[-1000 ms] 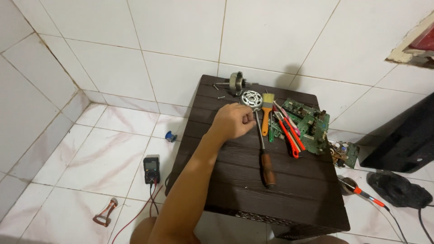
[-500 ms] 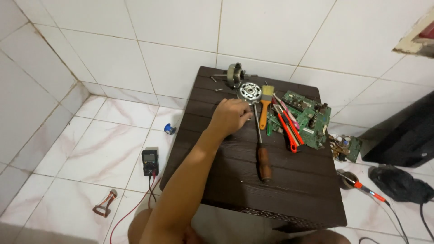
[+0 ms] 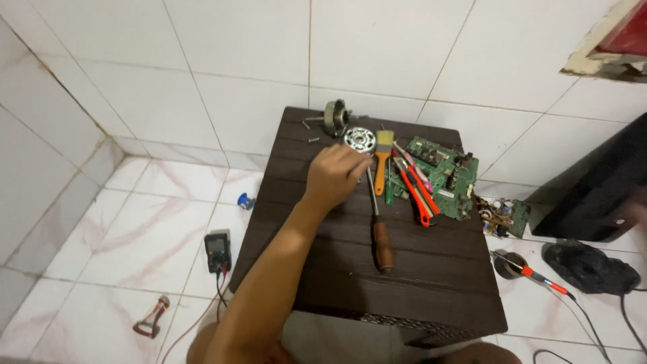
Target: The person works on a copper motor stator at a small table, holding and turning the wound coil while guiding and winding wire around it. They use pliers and a screwdriver to manipulate the wire and parts, and handle the stator repeatedly as they wind and position the wire.
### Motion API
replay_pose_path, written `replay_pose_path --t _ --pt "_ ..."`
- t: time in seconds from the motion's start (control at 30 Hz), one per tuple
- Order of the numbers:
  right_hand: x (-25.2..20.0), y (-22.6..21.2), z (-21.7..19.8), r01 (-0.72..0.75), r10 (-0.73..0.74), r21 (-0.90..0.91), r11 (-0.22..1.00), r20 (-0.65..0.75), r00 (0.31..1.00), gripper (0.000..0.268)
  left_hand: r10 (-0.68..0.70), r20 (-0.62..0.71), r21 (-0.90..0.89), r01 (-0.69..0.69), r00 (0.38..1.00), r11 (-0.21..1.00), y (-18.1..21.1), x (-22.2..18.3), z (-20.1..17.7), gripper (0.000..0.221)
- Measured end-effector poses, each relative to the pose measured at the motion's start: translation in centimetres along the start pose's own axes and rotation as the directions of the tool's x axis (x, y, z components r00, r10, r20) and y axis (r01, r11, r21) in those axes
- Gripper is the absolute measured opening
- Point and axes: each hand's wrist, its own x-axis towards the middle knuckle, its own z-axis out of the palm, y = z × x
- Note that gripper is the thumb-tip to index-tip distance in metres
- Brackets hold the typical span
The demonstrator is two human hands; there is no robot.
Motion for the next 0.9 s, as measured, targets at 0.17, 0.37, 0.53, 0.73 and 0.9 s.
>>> replay_pose_path --t 0.17,0.37,0.53,0.73,0.9 --pt "9.8 -23.2 -8.9 -0.248 0.180 0.826 0.506 0.180 0.967 0.054 0.047 0.076 0.043 -0.050 0.996 0.998 0.6 0.1 -0.3 0.006" --pt "16.4 -28.8 -2.5 -0.050 -0.131 0.825 0.563 0.149 0.980 0.032 -0.021 0.166 0.054 0.012 0.986 0.998 -1.5 -0.2 -0.7 0.019" --pt "15.3 -28.3 -2.1 -0.038 -0.092 0.940 0.340 0.073 0.993 0.014 -0.268 0.597 0.189 0.192 0.756 0.963 -2.8 -0.3 -1.6 0.095" --pt "12.7 -27.2 -0.2 0.025 -0.054 0.980 0.198 -0.015 0.998 0.017 -0.443 0.728 0.146 0.513 0.523 0.846 -2.5 0.3 -2.4 0.077" --pt "9.4 -27.5 2.4 0.114 -0.109 0.975 0.190 -0.095 0.990 0.016 -0.436 0.706 0.138 0.495 0.558 0.858 -3.1 -0.5 -1.8 0.078"
